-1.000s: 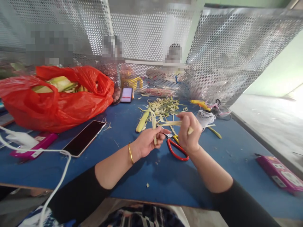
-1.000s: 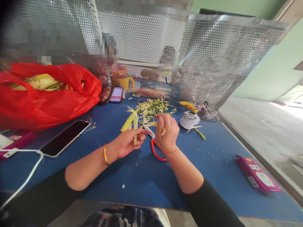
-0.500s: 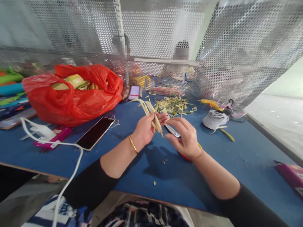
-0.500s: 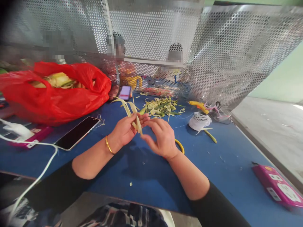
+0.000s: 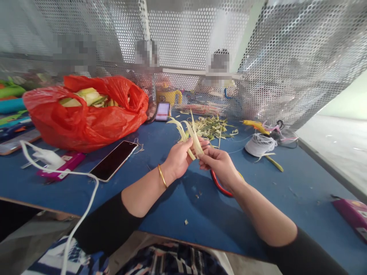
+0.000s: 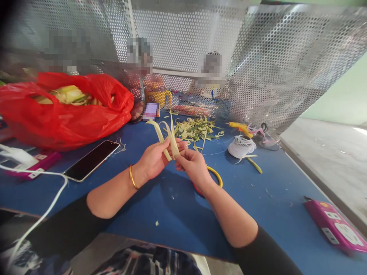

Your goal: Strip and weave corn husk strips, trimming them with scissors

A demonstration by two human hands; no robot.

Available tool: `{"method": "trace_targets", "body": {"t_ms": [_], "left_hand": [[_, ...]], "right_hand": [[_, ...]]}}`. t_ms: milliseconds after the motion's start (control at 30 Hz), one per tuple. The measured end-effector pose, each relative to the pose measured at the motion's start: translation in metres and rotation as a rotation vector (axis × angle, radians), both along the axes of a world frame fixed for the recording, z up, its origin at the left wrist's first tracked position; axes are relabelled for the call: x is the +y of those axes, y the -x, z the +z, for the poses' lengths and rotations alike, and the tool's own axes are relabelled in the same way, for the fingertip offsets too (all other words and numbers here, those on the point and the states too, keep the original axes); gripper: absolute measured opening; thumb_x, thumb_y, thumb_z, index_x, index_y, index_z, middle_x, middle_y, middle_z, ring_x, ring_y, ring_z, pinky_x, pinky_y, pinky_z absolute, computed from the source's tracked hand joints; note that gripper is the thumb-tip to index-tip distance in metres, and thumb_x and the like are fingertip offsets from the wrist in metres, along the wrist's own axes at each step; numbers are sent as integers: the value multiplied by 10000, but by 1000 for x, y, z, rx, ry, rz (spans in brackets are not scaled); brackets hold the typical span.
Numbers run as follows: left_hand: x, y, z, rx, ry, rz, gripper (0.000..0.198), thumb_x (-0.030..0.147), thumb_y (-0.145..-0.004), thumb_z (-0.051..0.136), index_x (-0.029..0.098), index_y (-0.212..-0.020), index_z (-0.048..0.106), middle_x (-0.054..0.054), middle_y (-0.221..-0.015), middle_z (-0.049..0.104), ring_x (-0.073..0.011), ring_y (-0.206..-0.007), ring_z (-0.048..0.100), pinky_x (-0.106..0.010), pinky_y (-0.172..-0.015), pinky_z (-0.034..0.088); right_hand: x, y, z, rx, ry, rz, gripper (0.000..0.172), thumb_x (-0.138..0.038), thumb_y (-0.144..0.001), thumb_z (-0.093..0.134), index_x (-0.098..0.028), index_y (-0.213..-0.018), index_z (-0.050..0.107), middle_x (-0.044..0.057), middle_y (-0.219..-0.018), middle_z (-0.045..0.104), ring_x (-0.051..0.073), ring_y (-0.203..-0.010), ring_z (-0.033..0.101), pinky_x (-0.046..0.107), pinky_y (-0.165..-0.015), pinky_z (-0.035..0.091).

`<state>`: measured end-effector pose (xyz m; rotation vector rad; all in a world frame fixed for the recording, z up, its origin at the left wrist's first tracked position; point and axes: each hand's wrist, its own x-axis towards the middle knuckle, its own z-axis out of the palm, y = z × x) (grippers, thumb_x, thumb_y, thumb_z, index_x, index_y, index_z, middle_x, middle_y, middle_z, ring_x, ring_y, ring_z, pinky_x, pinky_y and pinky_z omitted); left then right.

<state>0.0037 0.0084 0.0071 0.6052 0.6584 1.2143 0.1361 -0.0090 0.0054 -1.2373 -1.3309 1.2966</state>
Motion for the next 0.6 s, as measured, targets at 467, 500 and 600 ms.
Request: {"method": "trace_targets", "body": {"t_ms": [467,500,600], "left_hand": [[-1,-3,-16,9,-90,-55,208,212,-942,594,144,-773,694,-112,-814,772,-299,-1155,706,-481,-1114,457],[-2,-4,-16,9,-85,-55,192,212,-936,605,145,-779,694,-111,-818,772,-299,-1151,707,-478,-1108,463],[-2,-4,-16,6,-63,-68,178,205,-930,615,152,-774,681,-112,-854,780,-296,-1136,712,-471,-1087,481]], "right_hand": [[2,-1,-18,-386,-194,-32,310,-471,-748,617,-220,-587,532,-28,-500,564,122,-483,512,262,-517,398],[2,-1,-19,-404,-203,-35,311,-469,-752,616,-219,-588,531,-28,-503,561,121,-489,506,261,-520,392],[2,-2,-20,-439,-228,-32,312,-466,-765,612,-214,-599,533,-27,-523,548,119,-512,486,262,-531,376]]}}
